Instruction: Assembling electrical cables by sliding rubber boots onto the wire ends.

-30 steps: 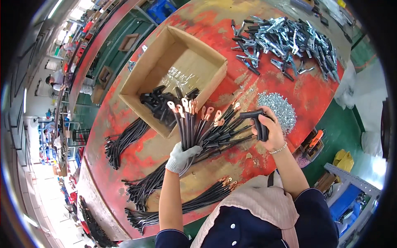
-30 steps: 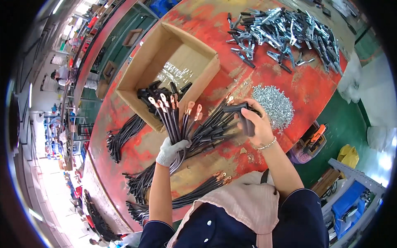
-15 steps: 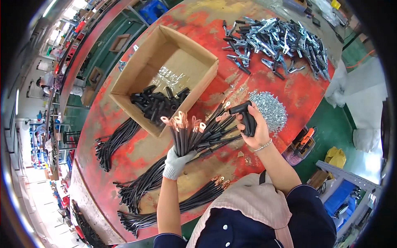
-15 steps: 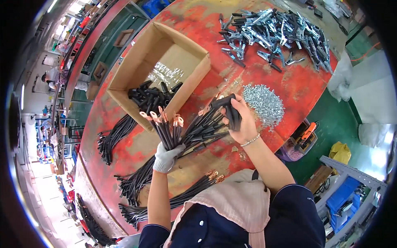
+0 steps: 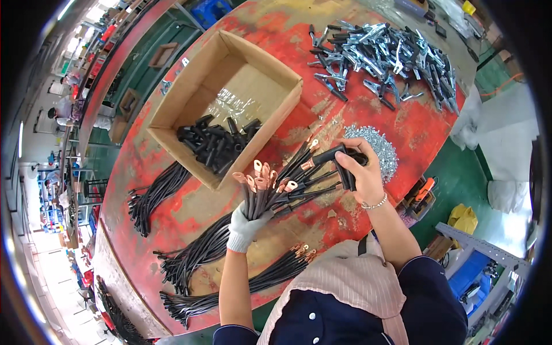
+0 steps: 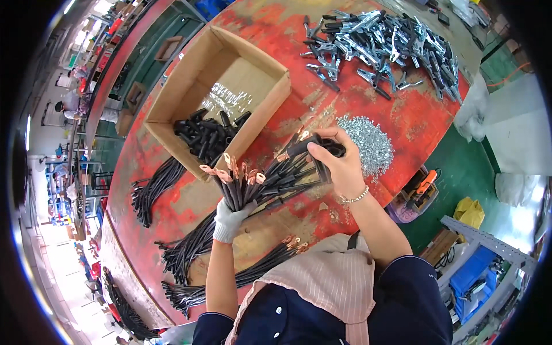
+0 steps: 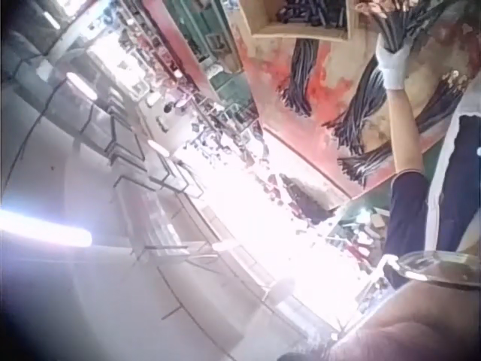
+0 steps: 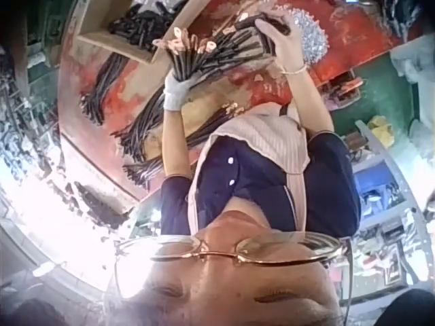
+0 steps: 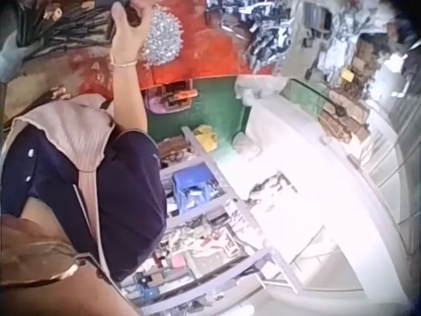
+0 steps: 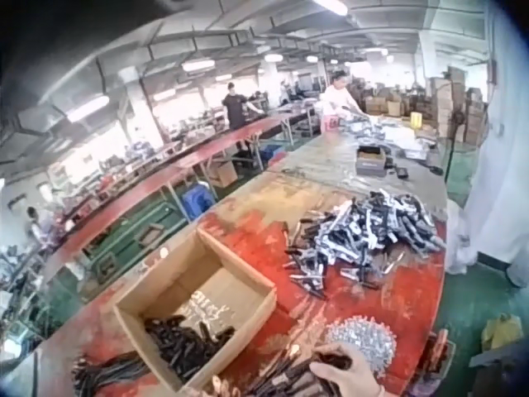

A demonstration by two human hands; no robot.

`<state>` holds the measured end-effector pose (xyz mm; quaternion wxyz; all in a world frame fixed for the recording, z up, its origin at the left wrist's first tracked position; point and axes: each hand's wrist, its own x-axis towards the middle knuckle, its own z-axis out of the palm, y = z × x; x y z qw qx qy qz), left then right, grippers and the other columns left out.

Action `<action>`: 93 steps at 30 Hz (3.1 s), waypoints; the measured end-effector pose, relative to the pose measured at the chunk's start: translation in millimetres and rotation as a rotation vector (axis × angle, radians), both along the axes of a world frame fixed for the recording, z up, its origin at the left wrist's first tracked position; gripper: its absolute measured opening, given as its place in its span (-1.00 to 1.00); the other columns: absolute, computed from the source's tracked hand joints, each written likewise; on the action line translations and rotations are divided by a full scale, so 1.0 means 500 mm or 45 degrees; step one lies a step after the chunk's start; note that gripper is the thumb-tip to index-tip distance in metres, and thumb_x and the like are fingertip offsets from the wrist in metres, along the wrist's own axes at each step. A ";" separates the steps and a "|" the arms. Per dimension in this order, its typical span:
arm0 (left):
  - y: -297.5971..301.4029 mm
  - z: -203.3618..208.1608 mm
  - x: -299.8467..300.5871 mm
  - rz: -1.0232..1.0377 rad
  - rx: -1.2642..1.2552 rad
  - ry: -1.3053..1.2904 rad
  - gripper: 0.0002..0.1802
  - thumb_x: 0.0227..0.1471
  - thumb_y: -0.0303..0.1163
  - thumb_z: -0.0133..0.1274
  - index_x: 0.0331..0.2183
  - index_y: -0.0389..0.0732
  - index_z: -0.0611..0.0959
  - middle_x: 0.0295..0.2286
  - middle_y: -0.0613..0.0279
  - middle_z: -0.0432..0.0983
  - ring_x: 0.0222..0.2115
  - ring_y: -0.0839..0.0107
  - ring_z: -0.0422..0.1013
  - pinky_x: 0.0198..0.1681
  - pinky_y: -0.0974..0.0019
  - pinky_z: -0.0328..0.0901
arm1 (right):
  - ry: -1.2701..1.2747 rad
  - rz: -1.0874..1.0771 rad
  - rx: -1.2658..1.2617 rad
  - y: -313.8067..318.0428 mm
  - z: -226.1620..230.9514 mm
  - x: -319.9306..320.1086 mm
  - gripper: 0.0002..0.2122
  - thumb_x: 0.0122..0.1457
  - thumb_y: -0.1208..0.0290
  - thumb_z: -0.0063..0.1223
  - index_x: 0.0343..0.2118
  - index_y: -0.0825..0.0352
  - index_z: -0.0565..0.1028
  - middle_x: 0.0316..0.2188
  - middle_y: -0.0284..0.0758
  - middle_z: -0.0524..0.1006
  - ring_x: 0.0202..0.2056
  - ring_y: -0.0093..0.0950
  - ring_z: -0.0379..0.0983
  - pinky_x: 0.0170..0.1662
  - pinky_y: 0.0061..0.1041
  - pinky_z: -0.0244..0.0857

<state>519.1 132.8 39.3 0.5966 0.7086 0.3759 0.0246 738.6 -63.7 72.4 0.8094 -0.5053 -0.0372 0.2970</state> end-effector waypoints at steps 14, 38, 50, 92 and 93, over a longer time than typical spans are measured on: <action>0.007 -0.015 -0.001 0.063 -0.056 0.013 -0.65 -0.12 -0.44 0.27 -0.22 -0.30 0.62 -0.36 0.29 0.60 -0.35 0.57 0.46 -0.21 0.42 0.36 | -0.039 0.559 -0.253 0.115 -0.172 -0.152 -0.70 -0.02 0.39 0.33 -0.23 0.37 0.53 -0.37 -0.34 0.57 -0.33 -0.59 0.49 -0.23 -0.55 0.37; 0.011 -0.019 0.023 0.228 0.106 -0.033 -0.72 -0.18 -0.46 0.31 -0.36 -0.26 0.59 -0.49 0.35 0.52 -0.48 0.58 0.39 -0.34 0.43 0.32 | 0.554 -0.131 0.493 0.100 -0.084 0.032 -0.64 0.11 0.63 0.10 0.00 0.38 0.35 -0.15 -0.18 0.51 -0.20 -0.34 0.51 -0.19 -0.36 0.48; 0.006 -0.052 0.017 0.153 0.184 0.010 -0.68 -0.21 -0.42 0.35 -0.37 -0.28 0.57 -0.51 0.34 0.53 -0.51 0.61 0.37 -0.38 0.45 0.31 | -0.041 -0.379 0.309 0.109 -0.043 -0.019 -0.67 0.06 0.72 0.13 -0.15 0.32 0.31 -0.18 -0.23 0.50 -0.17 -0.49 0.48 -0.15 -0.45 0.45; 0.042 -0.002 0.005 0.137 -0.465 -0.107 -0.67 -0.20 -0.52 0.27 -0.28 -0.32 0.62 -0.42 0.28 0.58 -0.43 0.55 0.46 -0.32 0.44 0.36 | 0.770 0.077 0.578 0.134 -0.089 0.018 -0.70 0.15 0.58 0.10 -0.04 0.37 0.44 -0.21 -0.28 0.53 -0.18 -0.41 0.49 -0.20 -0.51 0.43; 0.044 -0.003 0.003 0.126 -0.465 -0.090 -0.67 -0.20 -0.52 0.27 -0.28 -0.32 0.62 -0.42 0.28 0.58 -0.43 0.55 0.46 -0.32 0.45 0.36 | 0.753 0.080 0.628 0.134 -0.081 0.018 -0.69 0.15 0.59 0.09 -0.03 0.38 0.43 -0.19 -0.27 0.52 -0.15 -0.40 0.49 -0.19 -0.50 0.43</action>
